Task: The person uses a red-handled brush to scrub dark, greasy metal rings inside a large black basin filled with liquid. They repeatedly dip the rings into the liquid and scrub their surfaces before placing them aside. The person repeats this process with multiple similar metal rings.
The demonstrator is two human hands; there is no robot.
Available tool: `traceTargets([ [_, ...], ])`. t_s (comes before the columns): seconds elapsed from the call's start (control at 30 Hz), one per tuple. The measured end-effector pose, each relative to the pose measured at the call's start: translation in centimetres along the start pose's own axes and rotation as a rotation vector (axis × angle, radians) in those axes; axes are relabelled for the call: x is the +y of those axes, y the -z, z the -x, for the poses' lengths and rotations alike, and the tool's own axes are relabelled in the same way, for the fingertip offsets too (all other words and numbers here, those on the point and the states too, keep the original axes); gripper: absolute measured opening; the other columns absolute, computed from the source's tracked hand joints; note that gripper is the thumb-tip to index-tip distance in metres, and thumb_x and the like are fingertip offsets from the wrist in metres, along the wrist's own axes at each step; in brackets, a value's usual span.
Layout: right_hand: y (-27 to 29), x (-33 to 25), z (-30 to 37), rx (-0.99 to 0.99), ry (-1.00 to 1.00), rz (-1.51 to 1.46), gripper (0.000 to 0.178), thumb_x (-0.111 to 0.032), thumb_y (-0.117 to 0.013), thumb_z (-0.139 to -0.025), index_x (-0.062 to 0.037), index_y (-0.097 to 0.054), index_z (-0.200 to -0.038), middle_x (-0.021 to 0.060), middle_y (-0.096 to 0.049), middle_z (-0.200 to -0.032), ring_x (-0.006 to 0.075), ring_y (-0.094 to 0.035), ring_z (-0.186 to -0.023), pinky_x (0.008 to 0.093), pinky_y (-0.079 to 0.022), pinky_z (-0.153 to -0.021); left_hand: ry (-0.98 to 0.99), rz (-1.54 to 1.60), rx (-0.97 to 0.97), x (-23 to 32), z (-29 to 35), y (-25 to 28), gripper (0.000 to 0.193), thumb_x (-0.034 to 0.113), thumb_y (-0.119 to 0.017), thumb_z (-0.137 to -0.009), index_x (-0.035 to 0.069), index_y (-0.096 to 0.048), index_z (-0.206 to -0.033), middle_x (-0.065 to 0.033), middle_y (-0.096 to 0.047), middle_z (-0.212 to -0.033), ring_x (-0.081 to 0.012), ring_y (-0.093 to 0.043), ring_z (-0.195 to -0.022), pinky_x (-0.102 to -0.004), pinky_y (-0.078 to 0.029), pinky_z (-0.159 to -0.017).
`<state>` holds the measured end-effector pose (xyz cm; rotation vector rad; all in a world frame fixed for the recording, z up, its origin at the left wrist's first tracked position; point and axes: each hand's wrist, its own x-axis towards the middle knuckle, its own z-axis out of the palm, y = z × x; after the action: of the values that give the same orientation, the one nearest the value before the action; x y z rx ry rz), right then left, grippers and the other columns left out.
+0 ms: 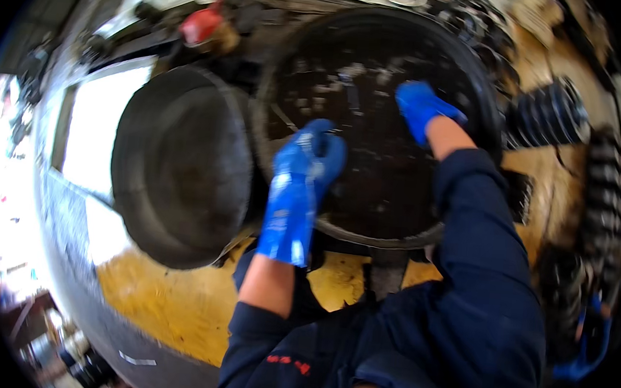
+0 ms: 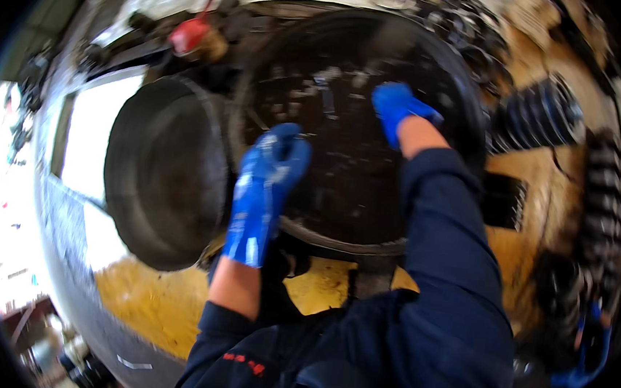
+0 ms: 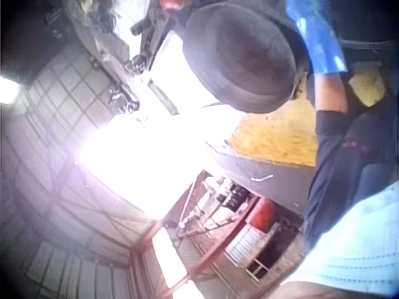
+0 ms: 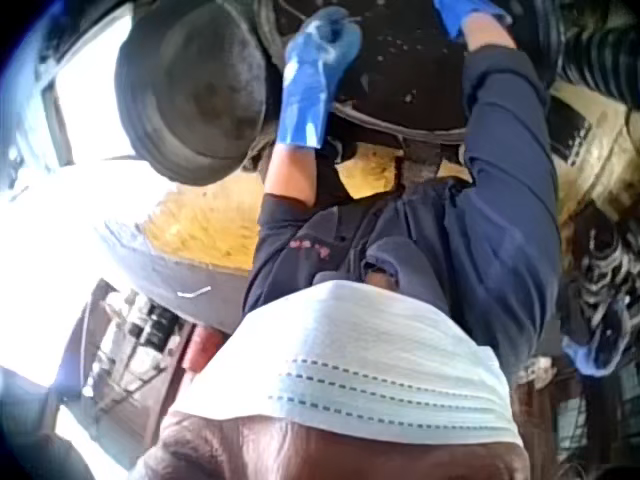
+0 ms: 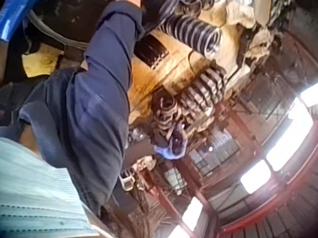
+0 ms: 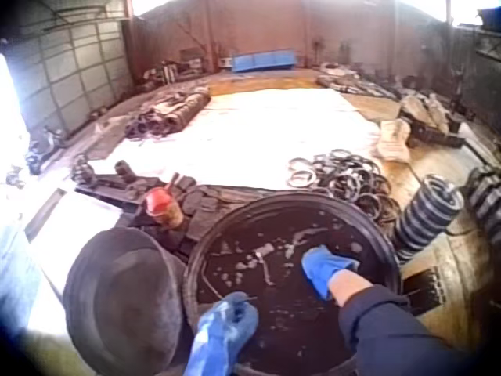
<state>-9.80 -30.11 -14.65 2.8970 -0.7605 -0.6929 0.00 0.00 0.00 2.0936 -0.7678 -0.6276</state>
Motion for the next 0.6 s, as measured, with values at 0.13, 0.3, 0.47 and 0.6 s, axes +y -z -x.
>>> traceTargets([
  [0.13,-3.2,6.0,-2.0,-0.088,-0.193,-0.059,0.03,-0.03,-0.072,-0.09,-0.0133,-0.079,-0.113,0.0116,-0.075,-0.123,0.0311,-0.073,-0.112,0.0442,-0.059,-0.092,-0.034,-0.104,-0.037,1.3,-1.4,-4.3,0.037,0.026,-0.069,-0.092,0.008,-0.07,-0.125,-0.0145,-0.077,-0.104,-0.0244,-0.074,-0.095,-0.0347,-0.057,-0.089],
  [0.3,-4.4,3.8,0.7,-0.181,-0.119,-0.013,0.031,-0.027,-0.073,-0.089,-0.0147,-0.078,-0.117,0.0101,-0.075,-0.125,0.0314,-0.071,-0.116,0.0454,-0.057,-0.096,0.092,-0.038,-0.123,0.8,0.4,-4.2,0.04,0.024,-0.069,-0.093,0.006,-0.068,-0.128,-0.0141,-0.076,-0.108,-0.0214,-0.073,-0.099,-0.0336,-0.056,-0.092],
  [0.47,-2.0,1.0,1.9,-0.147,-0.061,-0.062,0.028,-0.018,-0.072,-0.089,-0.0146,-0.077,-0.116,0.0112,-0.075,-0.122,0.031,-0.072,-0.113,0.0464,-0.056,-0.093,0.129,-0.035,-0.129,-0.3,0.3,-3.3,0.041,0.023,-0.07,-0.093,0.005,-0.067,-0.13,-0.0133,-0.076,-0.112,-0.0182,-0.072,-0.101,-0.0315,-0.055,-0.092],
  [0.6,-1.8,1.5,3.4,-0.119,-0.04,-0.022,0.031,-0.022,-0.07,-0.093,-0.0172,-0.076,-0.123,0.0067,-0.075,-0.125,0.03,-0.073,-0.114,0.0467,-0.058,-0.088,0.088,-0.073,-0.135,-0.7,-0.2,-4.0,0.041,0.022,-0.07,-0.092,0.005,-0.067,-0.13,-0.0129,-0.076,-0.112,-0.0179,-0.072,-0.1,-0.0315,-0.055,-0.092],
])
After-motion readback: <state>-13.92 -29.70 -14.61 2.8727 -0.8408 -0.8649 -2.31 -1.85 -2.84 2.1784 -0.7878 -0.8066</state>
